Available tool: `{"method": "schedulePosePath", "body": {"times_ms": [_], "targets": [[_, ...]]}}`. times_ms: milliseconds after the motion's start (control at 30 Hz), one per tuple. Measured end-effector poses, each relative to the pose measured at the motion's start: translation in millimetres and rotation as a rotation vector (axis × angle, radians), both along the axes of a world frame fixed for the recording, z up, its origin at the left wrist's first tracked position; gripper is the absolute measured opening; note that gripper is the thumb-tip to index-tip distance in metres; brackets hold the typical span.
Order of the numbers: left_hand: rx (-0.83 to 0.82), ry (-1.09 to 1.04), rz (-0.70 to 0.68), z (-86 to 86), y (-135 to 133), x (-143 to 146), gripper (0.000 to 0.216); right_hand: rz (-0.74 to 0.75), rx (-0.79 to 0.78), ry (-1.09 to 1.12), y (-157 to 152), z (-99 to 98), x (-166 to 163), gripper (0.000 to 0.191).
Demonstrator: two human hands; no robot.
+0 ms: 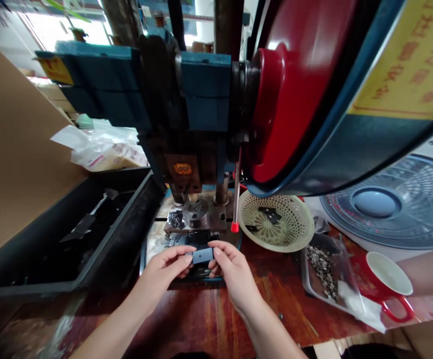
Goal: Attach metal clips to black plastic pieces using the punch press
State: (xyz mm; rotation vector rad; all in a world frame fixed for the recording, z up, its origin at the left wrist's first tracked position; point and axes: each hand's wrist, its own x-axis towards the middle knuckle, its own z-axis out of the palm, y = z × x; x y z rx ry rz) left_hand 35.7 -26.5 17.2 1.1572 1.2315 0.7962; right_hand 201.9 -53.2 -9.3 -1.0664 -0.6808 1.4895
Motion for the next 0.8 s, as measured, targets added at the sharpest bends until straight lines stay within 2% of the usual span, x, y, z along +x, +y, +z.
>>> {"method": "schedulePosePath", "body": {"times_ms": [167,233,367,533,633,800], "targets": [[0.311,0.215,-0.061,-3.6,9,-8,0.026,-0.024,0.037,-0.162,9,4.0,-2,0.042],[0.373,0.253,-0.058,-3.2,13,-11,0.025,-0.046,0.061,-0.224,12,8.9,-6,0.042],[0.258,0.146,-0.025,-0.9,22,-16,0.029,-0.038,0.104,-0.292,18,17.3,-13,0.039],[0.061,-0.03,0.073,5.2,27,-20,0.037,-0.016,0.177,-0.419,24,13.9,-20,0.039],[0.039,-0.098,0.109,8.2,27,-22,0.037,-0.031,0.245,-0.587,27,11.8,-19,0.035],[0.1,-0.164,0.143,8.3,35,-22,0.034,-0.076,0.379,-0.83,38,15.5,-15,0.03]]}}
